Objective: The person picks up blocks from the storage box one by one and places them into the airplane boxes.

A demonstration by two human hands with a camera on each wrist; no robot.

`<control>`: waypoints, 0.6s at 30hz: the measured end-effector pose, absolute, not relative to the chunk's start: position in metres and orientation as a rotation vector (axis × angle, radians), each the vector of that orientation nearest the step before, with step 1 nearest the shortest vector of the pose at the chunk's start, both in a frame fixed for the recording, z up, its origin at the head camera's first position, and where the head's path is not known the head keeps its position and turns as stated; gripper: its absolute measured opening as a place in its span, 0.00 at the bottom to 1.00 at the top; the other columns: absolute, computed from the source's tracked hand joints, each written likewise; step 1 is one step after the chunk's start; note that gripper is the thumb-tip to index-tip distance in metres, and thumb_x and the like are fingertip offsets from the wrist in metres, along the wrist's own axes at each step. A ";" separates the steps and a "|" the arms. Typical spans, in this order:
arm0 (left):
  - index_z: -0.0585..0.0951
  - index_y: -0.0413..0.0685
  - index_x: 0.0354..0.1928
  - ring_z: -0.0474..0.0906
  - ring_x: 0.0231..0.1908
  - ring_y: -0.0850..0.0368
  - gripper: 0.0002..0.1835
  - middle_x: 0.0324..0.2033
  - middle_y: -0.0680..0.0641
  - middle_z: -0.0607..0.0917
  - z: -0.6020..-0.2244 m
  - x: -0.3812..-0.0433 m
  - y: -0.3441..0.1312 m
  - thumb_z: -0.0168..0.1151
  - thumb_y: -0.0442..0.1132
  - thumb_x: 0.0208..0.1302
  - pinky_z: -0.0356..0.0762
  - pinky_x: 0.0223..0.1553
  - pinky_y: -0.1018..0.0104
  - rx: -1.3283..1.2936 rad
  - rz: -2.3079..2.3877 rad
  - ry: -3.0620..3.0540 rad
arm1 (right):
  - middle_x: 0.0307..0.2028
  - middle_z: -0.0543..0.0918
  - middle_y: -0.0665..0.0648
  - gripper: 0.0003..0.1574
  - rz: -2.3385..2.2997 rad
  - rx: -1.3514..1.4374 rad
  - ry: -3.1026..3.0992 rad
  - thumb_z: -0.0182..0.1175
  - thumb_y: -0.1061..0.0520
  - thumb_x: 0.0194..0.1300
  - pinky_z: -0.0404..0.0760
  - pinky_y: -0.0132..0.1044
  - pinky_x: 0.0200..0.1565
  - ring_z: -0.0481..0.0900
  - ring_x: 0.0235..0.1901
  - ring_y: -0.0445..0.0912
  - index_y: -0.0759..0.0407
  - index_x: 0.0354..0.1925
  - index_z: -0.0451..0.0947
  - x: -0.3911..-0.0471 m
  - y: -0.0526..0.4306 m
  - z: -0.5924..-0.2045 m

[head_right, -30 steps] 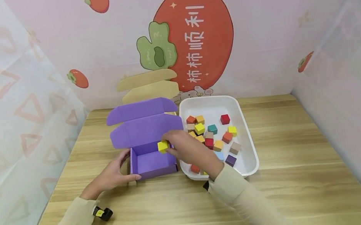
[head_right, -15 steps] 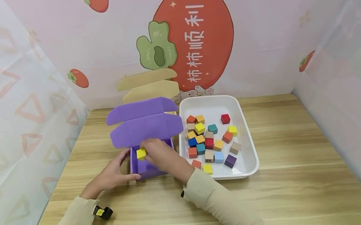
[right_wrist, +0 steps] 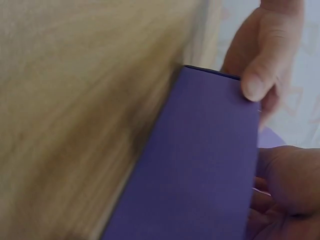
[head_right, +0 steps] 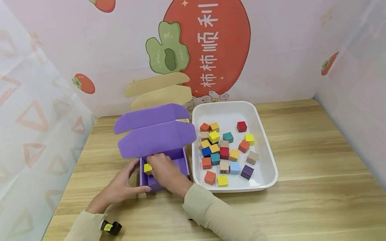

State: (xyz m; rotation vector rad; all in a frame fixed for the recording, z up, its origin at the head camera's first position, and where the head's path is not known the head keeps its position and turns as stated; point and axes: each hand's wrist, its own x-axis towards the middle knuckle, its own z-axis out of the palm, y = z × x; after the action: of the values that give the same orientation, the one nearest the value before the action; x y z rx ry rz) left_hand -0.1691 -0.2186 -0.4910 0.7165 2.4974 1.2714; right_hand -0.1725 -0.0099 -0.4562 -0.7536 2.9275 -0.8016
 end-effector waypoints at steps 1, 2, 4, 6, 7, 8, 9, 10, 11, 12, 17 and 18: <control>0.50 0.44 0.85 0.56 0.81 0.36 0.60 0.82 0.37 0.58 -0.491 -0.169 -0.219 0.80 0.48 0.61 0.57 0.80 0.35 0.720 1.271 2.496 | 0.42 0.90 0.56 0.09 -0.797 -0.737 2.921 0.69 0.63 0.71 0.86 0.36 0.39 0.86 0.40 0.45 0.62 0.49 0.87 -0.173 -0.011 -0.458; 0.50 0.44 0.85 0.56 0.81 0.36 0.60 0.82 0.37 0.58 -0.490 -0.169 -0.218 0.80 0.48 0.61 0.57 0.81 0.35 0.720 1.270 2.498 | 0.40 0.90 0.55 0.08 -0.785 -0.722 2.919 0.68 0.64 0.71 0.84 0.35 0.37 0.85 0.37 0.44 0.62 0.48 0.87 -0.174 -0.013 -0.460; 0.50 0.44 0.85 0.56 0.81 0.36 0.60 0.83 0.38 0.58 -0.490 -0.169 -0.218 0.80 0.48 0.61 0.57 0.81 0.35 0.716 1.265 2.501 | 0.36 0.88 0.54 0.07 -0.775 -0.684 2.919 0.67 0.66 0.70 0.81 0.33 0.32 0.82 0.34 0.43 0.61 0.46 0.87 -0.175 -0.015 -0.463; 0.50 0.44 0.85 0.56 0.82 0.37 0.61 0.82 0.38 0.58 -0.489 -0.169 -0.218 0.81 0.49 0.60 0.57 0.81 0.35 0.713 1.261 2.505 | 0.34 0.88 0.54 0.07 -0.779 -0.650 2.923 0.68 0.67 0.69 0.80 0.33 0.30 0.81 0.32 0.44 0.61 0.45 0.87 -0.175 -0.017 -0.466; 0.50 0.44 0.85 0.56 0.82 0.37 0.61 0.82 0.38 0.58 -0.489 -0.169 -0.218 0.81 0.49 0.60 0.57 0.81 0.36 0.709 1.262 2.505 | 0.34 0.88 0.54 0.07 -0.779 -0.639 2.932 0.67 0.68 0.69 0.80 0.33 0.30 0.83 0.33 0.44 0.61 0.43 0.87 -0.176 -0.018 -0.467; 0.50 0.44 0.85 0.56 0.81 0.37 0.61 0.82 0.38 0.58 -0.489 -0.169 -0.218 0.81 0.50 0.59 0.57 0.81 0.36 0.708 1.261 2.505 | 0.33 0.88 0.55 0.07 -0.772 -0.630 2.948 0.66 0.69 0.68 0.81 0.34 0.30 0.85 0.33 0.46 0.61 0.42 0.86 -0.176 -0.019 -0.467; 0.50 0.44 0.85 0.56 0.81 0.37 0.62 0.82 0.38 0.58 -0.489 -0.169 -0.218 0.81 0.50 0.59 0.57 0.81 0.36 0.707 1.260 2.505 | 0.34 0.88 0.55 0.07 -0.767 -0.622 2.962 0.66 0.69 0.68 0.83 0.36 0.30 0.87 0.34 0.47 0.61 0.42 0.86 -0.176 -0.020 -0.468; 0.50 0.45 0.85 0.56 0.81 0.37 0.62 0.82 0.38 0.58 -0.490 -0.168 -0.218 0.81 0.51 0.59 0.57 0.81 0.37 0.702 1.260 2.504 | 0.34 0.89 0.56 0.07 -0.760 -0.619 2.974 0.65 0.70 0.68 0.84 0.37 0.30 0.88 0.35 0.49 0.61 0.41 0.86 -0.176 -0.021 -0.468; 0.50 0.45 0.85 0.56 0.81 0.37 0.62 0.82 0.38 0.59 -0.490 -0.168 -0.218 0.81 0.51 0.59 0.57 0.81 0.37 0.701 1.261 2.503 | 0.35 0.89 0.57 0.07 -0.756 -0.619 2.985 0.64 0.70 0.68 0.85 0.38 0.31 0.90 0.37 0.51 0.61 0.40 0.85 -0.176 -0.022 -0.468; 0.50 0.45 0.85 0.56 0.81 0.37 0.62 0.82 0.38 0.59 -0.490 -0.168 -0.218 0.81 0.51 0.59 0.57 0.81 0.37 0.700 1.263 2.500 | 0.35 0.90 0.58 0.06 -0.746 -0.621 3.003 0.64 0.70 0.68 0.86 0.39 0.31 0.90 0.38 0.52 0.61 0.39 0.85 -0.177 -0.022 -0.469; 0.50 0.45 0.85 0.56 0.81 0.36 0.61 0.82 0.37 0.58 -0.490 -0.169 -0.218 0.81 0.50 0.59 0.57 0.81 0.36 0.693 1.250 2.512 | 0.35 0.90 0.58 0.05 -0.679 -0.619 3.079 0.69 0.67 0.68 0.87 0.38 0.31 0.91 0.38 0.53 0.59 0.36 0.83 -0.179 -0.024 -0.470; 0.50 0.44 0.85 0.56 0.81 0.36 0.61 0.82 0.37 0.58 -0.490 -0.170 -0.218 0.81 0.50 0.59 0.57 0.81 0.36 0.692 1.243 2.517 | 0.35 0.91 0.58 0.05 -0.655 -0.615 3.098 0.70 0.65 0.68 0.87 0.39 0.31 0.91 0.37 0.53 0.59 0.35 0.83 -0.179 -0.024 -0.470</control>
State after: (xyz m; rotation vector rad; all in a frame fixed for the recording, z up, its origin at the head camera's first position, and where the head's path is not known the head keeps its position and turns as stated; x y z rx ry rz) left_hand -0.1696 -0.2176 -0.4901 0.6916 2.5172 1.2429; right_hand -0.1791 -0.0240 -0.4702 -0.6154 3.0976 -0.6550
